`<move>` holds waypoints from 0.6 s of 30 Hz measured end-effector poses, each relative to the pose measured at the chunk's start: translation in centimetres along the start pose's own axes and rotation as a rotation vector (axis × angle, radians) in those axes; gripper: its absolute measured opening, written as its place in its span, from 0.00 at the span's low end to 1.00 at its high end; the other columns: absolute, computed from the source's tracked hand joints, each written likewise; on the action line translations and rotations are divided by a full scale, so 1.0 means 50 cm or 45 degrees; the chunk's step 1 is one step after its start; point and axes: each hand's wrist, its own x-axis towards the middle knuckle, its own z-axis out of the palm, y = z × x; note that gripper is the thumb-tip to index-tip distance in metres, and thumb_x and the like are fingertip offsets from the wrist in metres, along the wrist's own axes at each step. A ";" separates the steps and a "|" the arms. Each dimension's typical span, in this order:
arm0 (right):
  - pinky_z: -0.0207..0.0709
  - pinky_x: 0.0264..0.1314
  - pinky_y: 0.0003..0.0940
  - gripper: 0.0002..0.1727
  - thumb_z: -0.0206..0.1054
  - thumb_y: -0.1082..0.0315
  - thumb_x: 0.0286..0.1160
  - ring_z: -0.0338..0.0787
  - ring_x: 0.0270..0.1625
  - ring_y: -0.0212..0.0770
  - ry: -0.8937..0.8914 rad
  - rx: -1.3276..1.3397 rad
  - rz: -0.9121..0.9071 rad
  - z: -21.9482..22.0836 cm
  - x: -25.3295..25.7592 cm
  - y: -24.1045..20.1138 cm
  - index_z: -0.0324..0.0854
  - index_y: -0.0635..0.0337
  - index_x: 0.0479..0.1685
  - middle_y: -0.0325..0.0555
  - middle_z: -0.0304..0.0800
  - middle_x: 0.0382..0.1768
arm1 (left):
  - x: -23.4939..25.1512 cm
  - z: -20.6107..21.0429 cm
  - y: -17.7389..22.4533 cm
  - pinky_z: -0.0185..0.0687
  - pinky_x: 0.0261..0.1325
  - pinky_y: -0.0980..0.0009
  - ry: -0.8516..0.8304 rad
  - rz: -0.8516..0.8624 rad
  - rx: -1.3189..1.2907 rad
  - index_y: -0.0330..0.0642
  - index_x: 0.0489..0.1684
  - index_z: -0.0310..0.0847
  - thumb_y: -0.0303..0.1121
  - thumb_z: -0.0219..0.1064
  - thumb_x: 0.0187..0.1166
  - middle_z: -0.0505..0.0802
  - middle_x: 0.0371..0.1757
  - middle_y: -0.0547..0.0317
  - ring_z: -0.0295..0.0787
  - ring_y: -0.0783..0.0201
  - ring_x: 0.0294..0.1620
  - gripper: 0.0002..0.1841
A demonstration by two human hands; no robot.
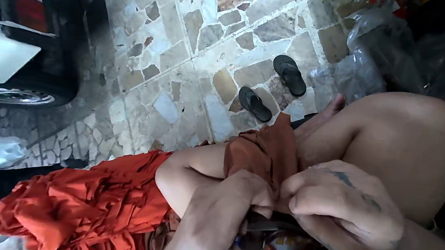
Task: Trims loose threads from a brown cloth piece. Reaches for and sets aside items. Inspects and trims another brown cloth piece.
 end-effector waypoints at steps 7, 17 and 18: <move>0.83 0.50 0.18 0.04 0.60 0.72 0.84 0.91 0.44 0.30 0.033 -0.029 -0.024 0.001 -0.002 0.004 0.77 0.64 0.43 0.50 0.91 0.39 | -0.010 0.012 -0.004 0.80 0.42 0.86 0.114 -0.031 -0.102 0.39 0.51 0.81 0.40 0.60 0.90 0.90 0.42 0.62 0.84 0.80 0.39 0.12; 0.82 0.42 0.23 0.06 0.59 0.73 0.84 0.91 0.42 0.36 -0.086 -0.176 -0.102 0.000 -0.003 0.003 0.81 0.62 0.46 0.52 0.92 0.38 | -0.011 0.011 -0.009 0.77 0.42 0.84 -0.002 0.001 0.156 0.40 0.44 0.77 0.37 0.54 0.90 0.86 0.38 0.61 0.82 0.78 0.39 0.11; 0.81 0.40 0.24 0.06 0.59 0.73 0.83 0.91 0.40 0.37 -0.092 -0.202 -0.109 0.000 -0.003 0.003 0.82 0.62 0.45 0.52 0.92 0.37 | -0.014 0.014 -0.011 0.77 0.40 0.84 0.007 -0.002 0.172 0.40 0.44 0.77 0.37 0.53 0.90 0.86 0.37 0.61 0.81 0.78 0.37 0.11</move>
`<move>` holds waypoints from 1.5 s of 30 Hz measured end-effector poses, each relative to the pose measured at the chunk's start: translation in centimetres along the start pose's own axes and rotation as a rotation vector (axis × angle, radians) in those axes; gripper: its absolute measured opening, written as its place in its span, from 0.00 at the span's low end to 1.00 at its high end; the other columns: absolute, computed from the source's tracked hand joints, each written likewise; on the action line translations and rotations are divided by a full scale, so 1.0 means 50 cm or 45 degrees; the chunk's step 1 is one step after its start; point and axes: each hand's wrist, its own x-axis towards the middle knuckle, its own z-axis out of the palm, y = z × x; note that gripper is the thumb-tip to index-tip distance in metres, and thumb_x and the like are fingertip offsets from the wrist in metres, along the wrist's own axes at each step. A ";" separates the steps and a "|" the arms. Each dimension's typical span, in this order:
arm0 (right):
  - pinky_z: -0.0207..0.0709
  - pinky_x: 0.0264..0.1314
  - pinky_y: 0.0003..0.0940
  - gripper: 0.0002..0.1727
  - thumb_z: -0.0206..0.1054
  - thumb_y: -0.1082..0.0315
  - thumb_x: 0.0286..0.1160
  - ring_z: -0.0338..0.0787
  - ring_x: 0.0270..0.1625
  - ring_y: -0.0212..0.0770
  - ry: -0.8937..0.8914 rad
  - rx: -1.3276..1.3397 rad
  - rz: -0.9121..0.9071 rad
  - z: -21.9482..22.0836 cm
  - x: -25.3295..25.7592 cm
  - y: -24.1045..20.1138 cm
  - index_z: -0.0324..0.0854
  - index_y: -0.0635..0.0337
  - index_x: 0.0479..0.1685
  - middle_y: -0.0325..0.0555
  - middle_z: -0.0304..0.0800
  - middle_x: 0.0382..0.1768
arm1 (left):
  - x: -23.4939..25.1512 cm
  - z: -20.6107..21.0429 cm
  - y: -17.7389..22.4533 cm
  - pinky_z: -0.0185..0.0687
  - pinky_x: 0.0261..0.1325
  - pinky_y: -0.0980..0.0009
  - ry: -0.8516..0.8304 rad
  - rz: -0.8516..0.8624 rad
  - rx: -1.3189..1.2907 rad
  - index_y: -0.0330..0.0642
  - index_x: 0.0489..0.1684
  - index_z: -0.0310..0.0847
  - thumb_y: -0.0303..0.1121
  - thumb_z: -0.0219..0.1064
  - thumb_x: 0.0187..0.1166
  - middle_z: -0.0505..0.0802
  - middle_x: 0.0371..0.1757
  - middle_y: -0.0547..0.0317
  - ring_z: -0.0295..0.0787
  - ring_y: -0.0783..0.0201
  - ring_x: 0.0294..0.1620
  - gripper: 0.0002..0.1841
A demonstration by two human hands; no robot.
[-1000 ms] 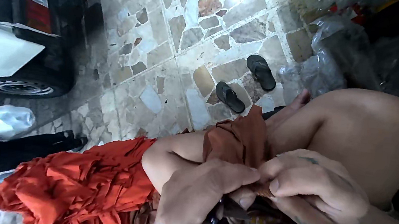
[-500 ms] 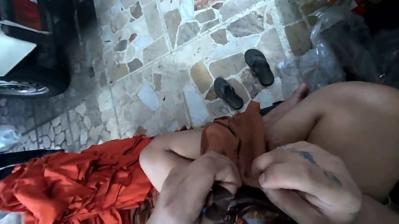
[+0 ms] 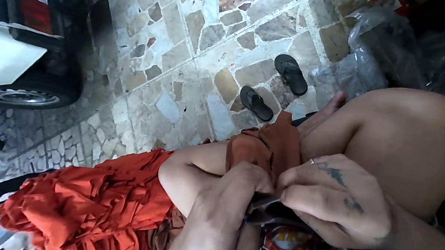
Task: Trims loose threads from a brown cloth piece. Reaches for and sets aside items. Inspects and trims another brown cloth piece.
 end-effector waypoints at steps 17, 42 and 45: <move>0.83 0.52 0.20 0.06 0.57 0.70 0.87 0.91 0.49 0.31 0.014 0.119 0.073 -0.012 -0.001 0.000 0.77 0.61 0.45 0.48 0.91 0.43 | -0.008 -0.022 -0.009 0.82 0.44 0.83 0.270 -0.013 -0.151 0.46 0.56 0.85 0.45 0.64 0.87 0.92 0.46 0.66 0.87 0.79 0.42 0.14; 0.84 0.55 0.19 0.05 0.59 0.71 0.87 0.91 0.49 0.28 0.076 0.295 0.119 -0.012 -0.002 0.002 0.76 0.63 0.44 0.47 0.90 0.42 | -0.040 -0.026 0.029 0.84 0.44 0.83 0.052 -0.072 -0.130 0.39 0.61 0.85 0.45 0.69 0.84 0.93 0.42 0.59 0.89 0.77 0.40 0.19; 0.84 0.54 0.19 0.05 0.58 0.72 0.87 0.91 0.49 0.28 0.066 0.310 0.113 -0.010 -0.001 0.002 0.76 0.63 0.44 0.48 0.90 0.42 | -0.041 -0.024 0.028 0.84 0.44 0.83 0.064 -0.065 -0.149 0.39 0.61 0.85 0.45 0.69 0.84 0.93 0.42 0.59 0.89 0.77 0.40 0.19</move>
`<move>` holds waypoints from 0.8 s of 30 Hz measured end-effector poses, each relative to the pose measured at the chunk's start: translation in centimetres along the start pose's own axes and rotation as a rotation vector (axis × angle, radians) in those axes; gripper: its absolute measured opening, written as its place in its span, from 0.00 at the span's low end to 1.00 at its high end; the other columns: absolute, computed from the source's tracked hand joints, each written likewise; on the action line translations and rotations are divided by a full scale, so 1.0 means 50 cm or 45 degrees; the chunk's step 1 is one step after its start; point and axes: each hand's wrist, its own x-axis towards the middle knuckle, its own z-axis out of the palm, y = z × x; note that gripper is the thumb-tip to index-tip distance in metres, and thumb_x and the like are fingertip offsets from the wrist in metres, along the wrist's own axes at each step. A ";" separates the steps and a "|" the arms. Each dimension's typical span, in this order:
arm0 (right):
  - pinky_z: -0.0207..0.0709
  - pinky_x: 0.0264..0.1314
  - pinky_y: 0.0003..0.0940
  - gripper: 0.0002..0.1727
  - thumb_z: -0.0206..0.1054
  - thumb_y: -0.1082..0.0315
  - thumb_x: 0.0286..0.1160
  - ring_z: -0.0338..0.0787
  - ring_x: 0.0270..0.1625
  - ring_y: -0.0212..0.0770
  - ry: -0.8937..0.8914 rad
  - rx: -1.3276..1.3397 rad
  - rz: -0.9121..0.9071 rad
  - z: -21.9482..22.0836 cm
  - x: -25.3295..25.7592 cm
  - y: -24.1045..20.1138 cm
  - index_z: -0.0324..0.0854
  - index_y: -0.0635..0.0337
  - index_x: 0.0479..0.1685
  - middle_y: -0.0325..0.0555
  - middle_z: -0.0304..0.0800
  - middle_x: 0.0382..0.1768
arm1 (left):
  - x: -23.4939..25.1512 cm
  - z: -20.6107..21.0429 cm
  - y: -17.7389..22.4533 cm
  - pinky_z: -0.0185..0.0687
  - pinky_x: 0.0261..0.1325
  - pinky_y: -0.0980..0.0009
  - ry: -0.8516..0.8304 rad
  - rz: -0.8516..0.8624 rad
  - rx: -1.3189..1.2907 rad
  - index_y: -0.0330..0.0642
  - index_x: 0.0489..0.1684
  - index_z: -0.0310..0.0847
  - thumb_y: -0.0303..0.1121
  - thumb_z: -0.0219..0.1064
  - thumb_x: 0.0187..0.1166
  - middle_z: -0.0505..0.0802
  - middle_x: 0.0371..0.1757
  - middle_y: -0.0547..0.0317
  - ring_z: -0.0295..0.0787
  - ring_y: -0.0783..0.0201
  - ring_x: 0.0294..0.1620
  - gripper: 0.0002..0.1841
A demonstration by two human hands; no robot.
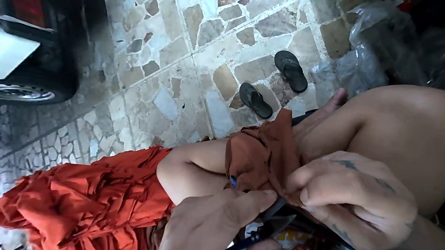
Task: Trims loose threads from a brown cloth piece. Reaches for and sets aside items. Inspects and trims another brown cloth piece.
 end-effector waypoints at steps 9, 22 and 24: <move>0.83 0.53 0.18 0.05 0.58 0.72 0.87 0.90 0.48 0.29 -0.040 0.004 -0.012 0.001 0.000 -0.002 0.76 0.64 0.44 0.49 0.89 0.41 | 0.001 0.012 -0.007 0.87 0.43 0.81 0.055 -0.046 -0.140 0.40 0.60 0.84 0.44 0.70 0.83 0.94 0.46 0.61 0.90 0.76 0.41 0.18; 0.80 0.48 0.10 0.12 0.66 0.68 0.83 0.88 0.42 0.19 -0.049 0.247 0.175 0.021 0.003 0.000 0.86 0.71 0.47 0.44 0.93 0.37 | -0.006 0.037 -0.011 0.86 0.47 0.82 0.221 0.125 0.144 0.46 0.55 0.82 0.42 0.75 0.77 0.91 0.46 0.67 0.89 0.78 0.44 0.16; 0.79 0.48 0.11 0.10 0.65 0.70 0.82 0.87 0.41 0.20 -0.042 0.196 0.131 0.023 0.003 0.000 0.86 0.71 0.44 0.46 0.92 0.36 | -0.004 0.031 -0.002 0.85 0.42 0.84 0.171 0.034 0.070 0.45 0.53 0.82 0.42 0.75 0.77 0.91 0.43 0.66 0.88 0.79 0.40 0.15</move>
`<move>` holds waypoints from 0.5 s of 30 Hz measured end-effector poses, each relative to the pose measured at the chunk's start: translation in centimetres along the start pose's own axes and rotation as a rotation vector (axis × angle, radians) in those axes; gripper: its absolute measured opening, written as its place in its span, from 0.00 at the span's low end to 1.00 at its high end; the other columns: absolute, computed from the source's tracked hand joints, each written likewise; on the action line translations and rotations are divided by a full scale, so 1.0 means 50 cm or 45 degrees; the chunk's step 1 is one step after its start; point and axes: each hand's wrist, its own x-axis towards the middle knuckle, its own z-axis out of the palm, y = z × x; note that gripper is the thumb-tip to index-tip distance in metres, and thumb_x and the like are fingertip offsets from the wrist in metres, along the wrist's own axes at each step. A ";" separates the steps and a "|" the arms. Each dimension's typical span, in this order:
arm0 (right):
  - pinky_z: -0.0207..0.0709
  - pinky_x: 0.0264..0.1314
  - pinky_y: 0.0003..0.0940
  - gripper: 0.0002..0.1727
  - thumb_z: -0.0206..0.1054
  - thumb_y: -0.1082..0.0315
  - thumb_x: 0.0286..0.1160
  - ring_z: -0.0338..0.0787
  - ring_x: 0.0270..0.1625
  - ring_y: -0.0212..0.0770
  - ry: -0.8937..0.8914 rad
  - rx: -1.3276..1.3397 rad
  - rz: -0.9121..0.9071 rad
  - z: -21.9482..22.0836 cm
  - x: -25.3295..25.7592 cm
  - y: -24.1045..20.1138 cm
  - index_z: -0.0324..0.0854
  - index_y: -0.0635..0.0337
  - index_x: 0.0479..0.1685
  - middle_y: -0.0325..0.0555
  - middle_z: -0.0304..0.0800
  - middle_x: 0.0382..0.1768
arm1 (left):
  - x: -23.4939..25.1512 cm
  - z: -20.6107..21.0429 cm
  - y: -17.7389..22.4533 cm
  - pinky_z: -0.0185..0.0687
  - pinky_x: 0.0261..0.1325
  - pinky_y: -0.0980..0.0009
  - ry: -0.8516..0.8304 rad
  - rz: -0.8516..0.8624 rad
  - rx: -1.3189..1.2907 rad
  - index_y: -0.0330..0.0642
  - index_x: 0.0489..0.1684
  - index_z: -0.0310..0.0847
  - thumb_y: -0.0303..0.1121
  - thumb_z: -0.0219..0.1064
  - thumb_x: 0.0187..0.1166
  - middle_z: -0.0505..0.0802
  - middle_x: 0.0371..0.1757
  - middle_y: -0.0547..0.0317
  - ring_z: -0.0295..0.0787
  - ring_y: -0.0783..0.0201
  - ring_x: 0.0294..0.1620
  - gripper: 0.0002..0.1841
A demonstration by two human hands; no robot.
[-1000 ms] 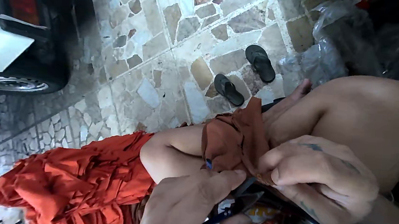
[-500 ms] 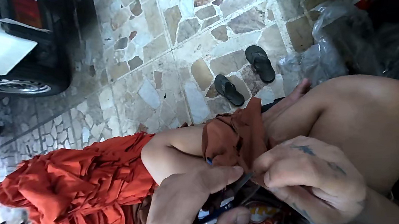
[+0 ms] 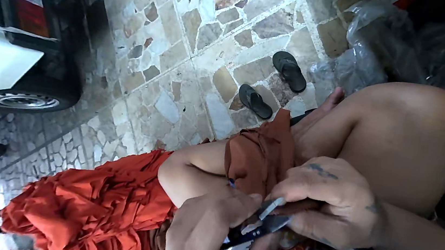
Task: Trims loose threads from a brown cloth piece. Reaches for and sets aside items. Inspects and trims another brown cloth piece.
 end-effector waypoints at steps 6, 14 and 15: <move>0.77 0.42 0.14 0.10 0.65 0.68 0.80 0.87 0.36 0.24 -0.024 -0.271 -0.052 0.000 -0.004 -0.002 0.88 0.67 0.41 0.46 0.92 0.31 | 0.006 -0.016 0.017 0.74 0.35 0.80 -0.107 0.185 0.502 0.44 0.48 0.80 0.39 0.71 0.78 0.86 0.33 0.60 0.82 0.70 0.32 0.11; 0.75 0.33 0.25 0.11 0.61 0.68 0.83 0.86 0.29 0.34 -0.068 -0.628 -0.094 0.018 -0.012 0.018 0.90 0.62 0.41 0.45 0.90 0.27 | 0.017 -0.060 0.028 0.75 0.39 0.72 -0.226 0.327 0.339 0.48 0.48 0.80 0.45 0.62 0.85 0.83 0.30 0.61 0.79 0.66 0.31 0.11; 0.76 0.35 0.23 0.11 0.62 0.68 0.83 0.86 0.31 0.33 -0.037 -0.596 -0.100 0.015 -0.010 0.013 0.89 0.63 0.41 0.45 0.90 0.27 | 0.018 -0.062 0.016 0.76 0.42 0.77 -0.192 0.249 0.247 0.50 0.55 0.82 0.49 0.61 0.86 0.84 0.35 0.64 0.81 0.72 0.35 0.15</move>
